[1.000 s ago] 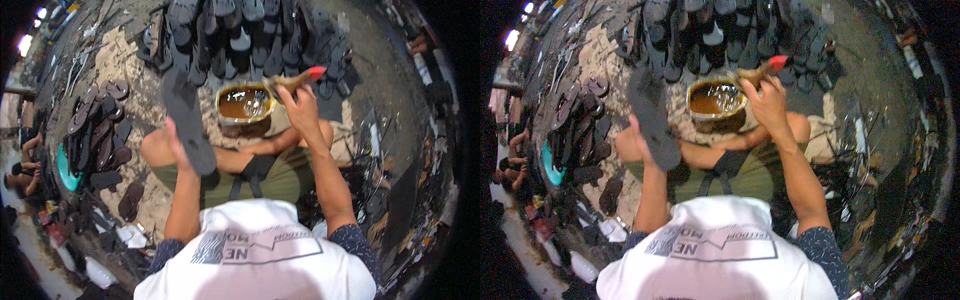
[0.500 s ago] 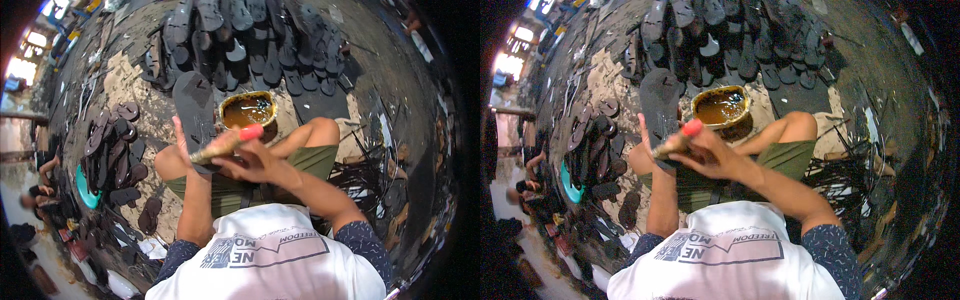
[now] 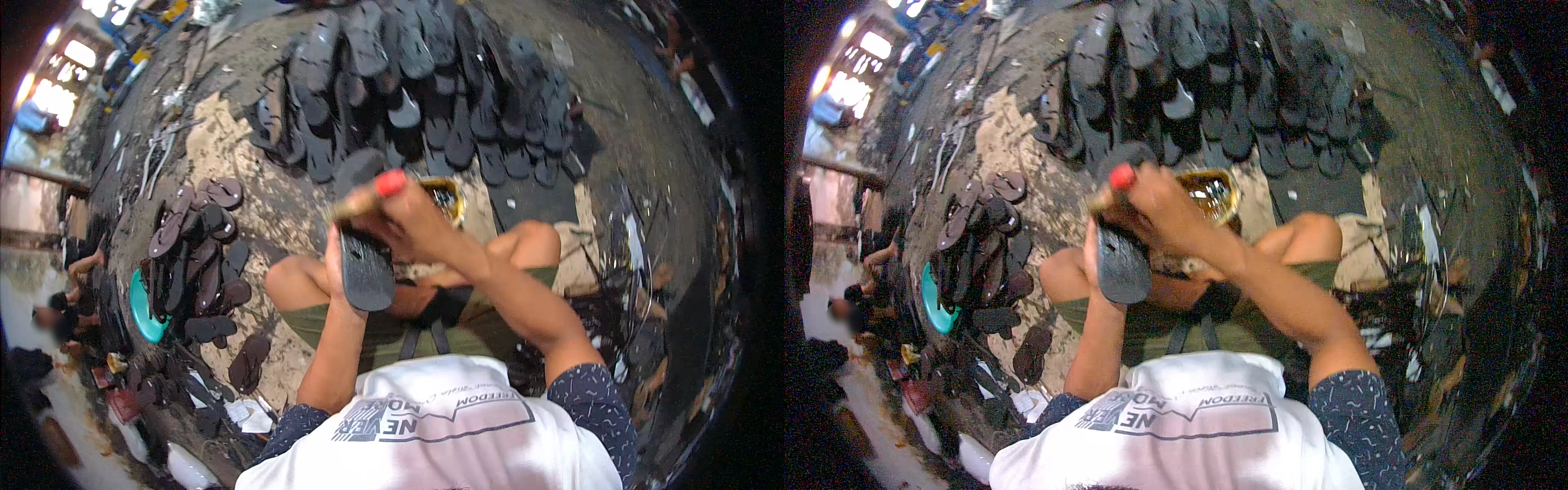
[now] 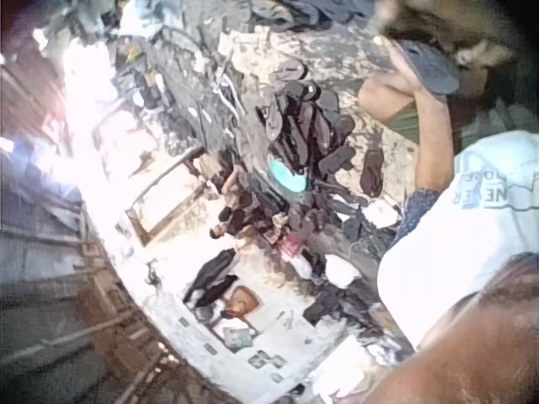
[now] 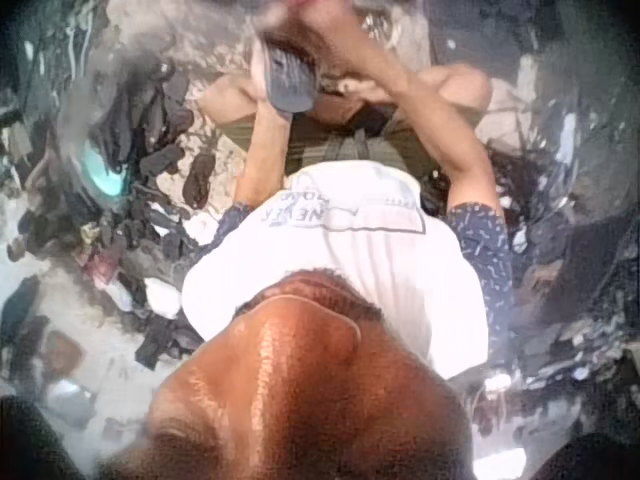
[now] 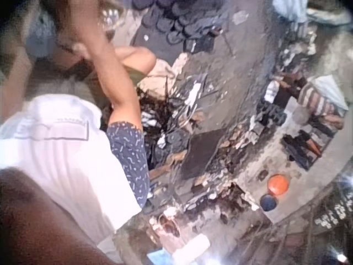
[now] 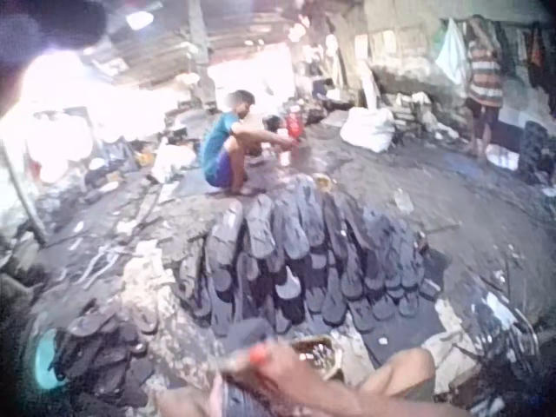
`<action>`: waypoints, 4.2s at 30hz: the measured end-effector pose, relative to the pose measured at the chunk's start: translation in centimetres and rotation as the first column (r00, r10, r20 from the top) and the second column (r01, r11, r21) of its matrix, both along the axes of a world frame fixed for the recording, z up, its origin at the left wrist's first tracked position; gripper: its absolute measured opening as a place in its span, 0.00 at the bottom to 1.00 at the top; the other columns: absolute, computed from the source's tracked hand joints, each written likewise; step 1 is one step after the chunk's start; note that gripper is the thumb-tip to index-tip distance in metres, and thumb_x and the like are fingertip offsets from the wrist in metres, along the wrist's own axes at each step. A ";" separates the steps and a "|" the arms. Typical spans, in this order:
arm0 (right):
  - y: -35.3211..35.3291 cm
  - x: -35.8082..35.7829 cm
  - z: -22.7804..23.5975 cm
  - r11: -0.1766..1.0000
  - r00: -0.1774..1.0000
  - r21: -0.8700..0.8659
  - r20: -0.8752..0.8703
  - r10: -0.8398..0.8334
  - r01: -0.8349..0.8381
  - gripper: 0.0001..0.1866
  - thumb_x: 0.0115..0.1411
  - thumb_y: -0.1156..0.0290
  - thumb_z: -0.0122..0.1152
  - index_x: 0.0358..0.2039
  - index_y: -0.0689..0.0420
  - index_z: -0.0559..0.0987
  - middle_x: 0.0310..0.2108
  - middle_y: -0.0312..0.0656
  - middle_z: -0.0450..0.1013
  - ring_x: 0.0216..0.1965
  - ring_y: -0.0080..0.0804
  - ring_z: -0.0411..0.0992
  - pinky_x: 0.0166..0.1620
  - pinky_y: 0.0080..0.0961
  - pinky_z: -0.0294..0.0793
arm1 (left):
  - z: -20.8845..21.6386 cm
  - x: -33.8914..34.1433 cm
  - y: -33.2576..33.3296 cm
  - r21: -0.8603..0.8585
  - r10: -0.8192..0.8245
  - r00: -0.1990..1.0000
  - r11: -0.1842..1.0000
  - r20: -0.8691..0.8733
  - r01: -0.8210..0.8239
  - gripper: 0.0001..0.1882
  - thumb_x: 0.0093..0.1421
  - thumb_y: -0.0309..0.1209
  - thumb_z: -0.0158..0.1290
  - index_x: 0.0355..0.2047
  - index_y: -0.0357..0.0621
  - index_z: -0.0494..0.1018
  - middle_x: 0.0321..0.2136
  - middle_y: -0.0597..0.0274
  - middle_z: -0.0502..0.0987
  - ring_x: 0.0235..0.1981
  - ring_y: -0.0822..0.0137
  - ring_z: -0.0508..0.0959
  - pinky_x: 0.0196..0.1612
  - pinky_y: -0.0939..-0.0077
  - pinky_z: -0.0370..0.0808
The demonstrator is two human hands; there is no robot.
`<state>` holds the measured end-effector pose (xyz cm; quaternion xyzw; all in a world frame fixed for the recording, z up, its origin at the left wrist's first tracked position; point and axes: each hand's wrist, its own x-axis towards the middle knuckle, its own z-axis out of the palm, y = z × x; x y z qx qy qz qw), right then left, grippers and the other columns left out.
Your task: The person sits on the floor and repeatedly applies a brown adhesive to the soles of black slipper soles using a brush. They dip the brush into a container, spread the adhesive, and place each treated sole onto a growing stack.
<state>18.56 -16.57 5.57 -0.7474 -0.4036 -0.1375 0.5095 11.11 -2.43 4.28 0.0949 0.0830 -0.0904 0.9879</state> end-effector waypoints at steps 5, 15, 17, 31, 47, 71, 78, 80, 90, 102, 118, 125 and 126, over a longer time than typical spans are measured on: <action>-4.2 -4.9 0.8 0.999 0.659 0.040 -0.752 0.014 0.025 0.17 0.64 0.66 0.66 0.49 0.61 0.82 0.47 0.46 0.79 0.48 0.36 0.76 0.54 0.32 0.73 | -4.6 7.6 5.0 0.350 -0.031 0.984 0.932 -0.174 0.091 0.33 0.73 0.56 0.37 0.59 0.39 0.69 0.47 0.46 0.81 0.42 0.53 0.83 0.47 0.57 0.81; -8.9 -2.0 0.3 0.780 0.471 -0.200 -0.699 -0.538 0.593 0.17 0.67 0.62 0.65 0.48 0.63 0.80 0.43 0.37 0.78 0.43 0.22 0.72 0.49 0.21 0.71 | -6.2 24.1 19.9 0.754 0.361 0.909 0.651 -0.206 -0.087 0.38 0.69 0.59 0.46 0.68 0.44 0.61 0.64 0.48 0.69 0.57 0.55 0.76 0.55 0.62 0.77; -10.6 -2.2 0.1 0.649 0.324 -0.410 -0.622 -0.713 0.641 0.20 0.67 0.57 0.65 0.45 0.63 0.80 0.42 0.37 0.77 0.42 0.23 0.71 0.48 0.22 0.70 | -7.4 19.7 20.4 0.880 0.242 0.970 0.468 -0.036 -0.084 0.34 0.69 0.54 0.51 0.66 0.44 0.65 0.61 0.52 0.72 0.53 0.61 0.78 0.54 0.67 0.75; -9.9 2.4 -5.1 0.838 0.571 -0.196 -0.652 -0.500 0.510 0.24 0.66 0.51 0.65 0.34 0.64 0.77 0.33 0.36 0.74 0.34 0.23 0.65 0.41 0.25 0.68 | -22.4 -31.7 36.7 0.960 0.807 -0.555 0.051 -0.203 -0.277 0.44 0.56 0.45 0.68 0.61 0.26 0.64 0.57 0.30 0.71 0.55 0.37 0.75 0.59 0.45 0.71; -6.6 1.5 -8.5 0.846 0.861 -0.294 -0.119 -0.495 0.445 0.13 0.58 0.64 0.71 0.41 0.56 0.85 0.40 0.44 0.82 0.40 0.42 0.78 0.42 0.37 0.74 | -1.9 -12.6 13.6 0.616 0.203 0.944 -0.787 0.261 -0.001 0.26 0.59 0.35 0.66 0.57 0.43 0.78 0.59 0.51 0.73 0.60 0.53 0.69 0.63 0.60 0.65; 1.4 -8.8 1.2 0.986 0.915 0.164 -0.402 0.034 0.035 0.14 0.66 0.65 0.61 0.49 0.56 0.81 0.45 0.47 0.77 0.48 0.45 0.75 0.56 0.39 0.71 | 1.8 -5.0 1.2 0.266 0.115 0.967 0.948 0.229 -0.175 0.37 0.69 0.62 0.39 0.62 0.43 0.67 0.54 0.55 0.76 0.52 0.57 0.77 0.59 0.60 0.74; 0.5 -4.8 2.4 0.981 0.982 0.092 -0.093 -0.163 0.172 0.13 0.61 0.71 0.67 0.46 0.58 0.82 0.42 0.47 0.77 0.46 0.43 0.76 0.49 0.34 0.74 | 2.2 -5.3 -0.2 0.250 0.309 0.948 0.915 0.073 -0.318 0.37 0.69 0.61 0.42 0.63 0.42 0.66 0.54 0.54 0.75 0.51 0.58 0.77 0.54 0.63 0.77; 1.4 -6.9 1.4 0.961 0.948 0.246 -0.316 -0.041 0.123 0.13 0.60 0.70 0.68 0.44 0.59 0.82 0.40 0.46 0.77 0.46 0.43 0.75 0.50 0.34 0.74 | 1.6 -5.5 0.3 0.250 0.320 0.947 0.914 0.039 -0.320 0.37 0.68 0.61 0.42 0.63 0.42 0.66 0.55 0.53 0.75 0.52 0.57 0.77 0.54 0.62 0.77; -5.4 0.8 -9.9 0.707 0.833 -0.602 -0.121 -0.540 0.371 0.17 0.62 0.59 0.67 0.44 0.58 0.83 0.39 0.48 0.79 0.43 0.48 0.76 0.47 0.37 0.73 | -2.1 -12.8 1.0 0.228 0.111 0.987 0.970 -0.112 -0.083 0.44 0.67 0.65 0.41 0.65 0.36 0.63 0.58 0.40 0.72 0.50 0.48 0.79 0.54 0.52 0.79; -14.0 0.1 -6.7 0.763 0.769 -0.456 -0.228 -0.597 0.457 0.13 0.63 0.61 0.65 0.43 0.54 0.85 0.41 0.46 0.80 0.42 0.48 0.77 0.49 0.41 0.74 | -3.1 -4.8 2.7 0.394 0.236 0.971 0.897 -0.045 -0.200 0.32 0.71 0.56 0.45 0.58 0.39 0.70 0.47 0.59 0.78 0.41 0.68 0.79 0.44 0.73 0.77; -0.4 -5.2 -2.1 0.978 0.992 0.209 -0.121 0.025 0.001 0.16 0.53 0.74 0.68 0.43 0.58 0.79 0.40 0.45 0.75 0.45 0.45 0.73 0.49 0.38 0.71 | 0.6 0.2 -0.5 0.132 0.105 0.993 0.986 -0.049 -0.098 0.36 0.70 0.61 0.40 0.60 0.41 0.68 0.50 0.50 0.78 0.47 0.56 0.80 0.52 0.56 0.77; -1.4 -6.4 1.9 0.982 0.982 0.011 -0.015 0.186 -0.186 0.15 0.53 0.71 0.75 0.41 0.54 0.82 0.37 0.40 0.77 0.37 0.44 0.77 0.42 0.36 0.75 | 1.3 0.3 0.5 0.130 0.013 0.989 0.991 0.146 -0.033 0.37 0.70 0.61 0.39 0.59 0.39 0.70 0.53 0.46 0.76 0.52 0.55 0.79 0.59 0.56 0.75; -1.7 -4.6 1.6 0.991 0.991 -0.021 -0.017 0.131 -0.131 0.14 0.53 0.70 0.74 0.40 0.54 0.82 0.37 0.40 0.78 0.38 0.43 0.77 0.42 0.35 0.75 | 0.5 -0.3 0.7 0.109 -0.037 0.979 0.994 0.202 0.015 0.32 0.72 0.57 0.39 0.59 0.42 0.70 0.54 0.51 0.77 0.52 0.57 0.78 0.60 0.56 0.73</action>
